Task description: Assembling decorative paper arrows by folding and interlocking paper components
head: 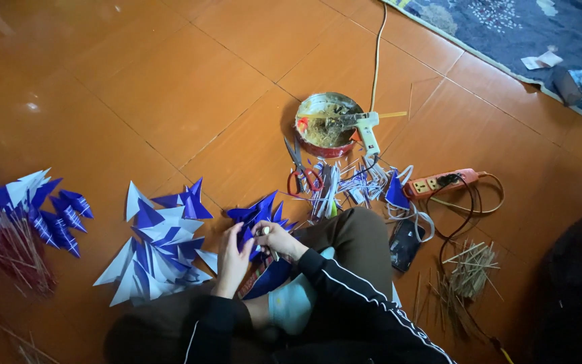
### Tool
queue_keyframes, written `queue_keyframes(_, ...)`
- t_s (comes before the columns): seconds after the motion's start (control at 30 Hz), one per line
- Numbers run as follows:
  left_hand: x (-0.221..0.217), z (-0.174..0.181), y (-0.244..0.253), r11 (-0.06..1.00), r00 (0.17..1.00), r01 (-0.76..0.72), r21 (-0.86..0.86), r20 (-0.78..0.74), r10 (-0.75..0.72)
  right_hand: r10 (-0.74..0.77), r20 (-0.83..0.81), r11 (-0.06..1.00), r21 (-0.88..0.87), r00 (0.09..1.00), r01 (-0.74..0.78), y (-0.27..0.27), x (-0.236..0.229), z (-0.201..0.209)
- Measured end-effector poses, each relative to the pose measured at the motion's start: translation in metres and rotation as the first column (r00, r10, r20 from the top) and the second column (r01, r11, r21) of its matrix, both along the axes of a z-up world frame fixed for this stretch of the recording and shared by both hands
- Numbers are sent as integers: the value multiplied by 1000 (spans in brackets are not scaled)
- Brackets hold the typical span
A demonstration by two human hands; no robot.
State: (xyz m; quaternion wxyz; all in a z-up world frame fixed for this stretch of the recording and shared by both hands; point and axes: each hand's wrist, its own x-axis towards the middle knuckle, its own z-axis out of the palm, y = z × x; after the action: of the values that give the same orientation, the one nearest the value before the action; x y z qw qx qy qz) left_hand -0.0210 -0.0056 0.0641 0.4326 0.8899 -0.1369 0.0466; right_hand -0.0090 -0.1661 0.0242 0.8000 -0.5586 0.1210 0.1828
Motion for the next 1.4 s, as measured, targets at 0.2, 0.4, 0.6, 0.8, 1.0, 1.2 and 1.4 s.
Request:
queue_keyframes(0.2, -11, -3, -7, 941, 940, 116, 317, 272, -208, -139, -63, 990, 0, 988, 139, -3, 4, -9)
queue_keyframes(0.4, -4, -36, 5, 941, 961, -16, 339, 265, -79, -126, -10, 992, 27, 992, 126, -1, 2, 11)
queue_keyframes(0.6, 4, -36, 15, 934, 923, -351, -64, -191, 334, -143, -97, 989, 11, 985, 144, -1, 1, 7)
queue_keyframes(0.8, 2, -46, 5, 800, 852, -423, -427, -488, 190, 34, -131, 991, 130, 991, -16, 4, 0, -6)
queue_keyframes(1.0, 0, -6, 6, 949, 910, -283, -140, -353, 220, -88, -224, 984, 130, 971, 120, 1, -2, 18)
queue_keyframes(1.2, 3, -13, 10, 968, 943, -210, -140, -289, 163, -133, -396, 906, 323, 909, 274, 4, -4, 23)
queue_keyframes(1.4, 9, -25, 12, 859, 887, -294, -419, -454, 82, -223, -438, 767, 473, 871, 434, 3, -5, 36)
